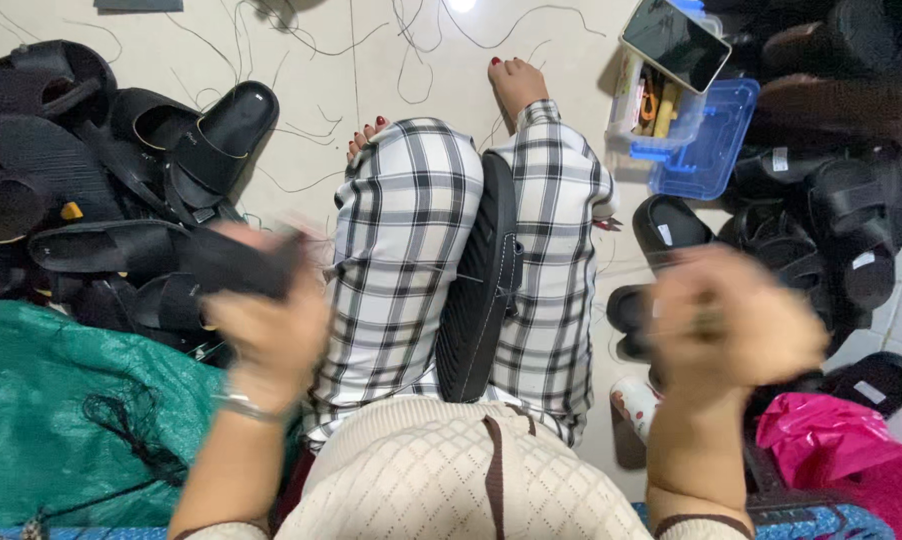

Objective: The person sits on the floor and sews a black sandal using a needle and thread. They hold the sandal with their left hand and use their right hand to push the needle through the sole and pull the thread tight repeatedly.

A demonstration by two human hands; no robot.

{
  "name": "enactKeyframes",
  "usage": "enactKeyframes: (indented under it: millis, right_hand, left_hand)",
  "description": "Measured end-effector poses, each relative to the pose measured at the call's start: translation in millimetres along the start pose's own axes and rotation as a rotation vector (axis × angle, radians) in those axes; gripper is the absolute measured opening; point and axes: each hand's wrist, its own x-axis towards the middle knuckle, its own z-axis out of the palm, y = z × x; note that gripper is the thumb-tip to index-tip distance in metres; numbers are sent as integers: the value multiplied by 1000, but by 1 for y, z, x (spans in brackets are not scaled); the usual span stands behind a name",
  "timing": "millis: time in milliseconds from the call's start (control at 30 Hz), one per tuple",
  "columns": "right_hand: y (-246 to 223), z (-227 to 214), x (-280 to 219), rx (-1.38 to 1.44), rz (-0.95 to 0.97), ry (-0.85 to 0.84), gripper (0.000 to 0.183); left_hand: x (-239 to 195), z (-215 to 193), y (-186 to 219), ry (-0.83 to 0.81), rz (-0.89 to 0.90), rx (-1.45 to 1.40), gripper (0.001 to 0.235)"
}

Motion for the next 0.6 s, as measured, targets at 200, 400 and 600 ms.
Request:
enactKeyframes:
  millis: [200, 400, 600]
  right_hand:
    - [-4, -29, 43, 1159, 396, 36, 29]
    - [-26, -47, 76, 1721, -35, -455, 7]
    - [-62, -27, 68, 3057, 241, -427, 14]
  left_hand:
    - [1, 13, -3, -98, -750, -1519, 42]
    - [42, -46, -63, -186, -54, -2193, 60]
    - [64, -60, -57, 248, 28, -3152, 47]
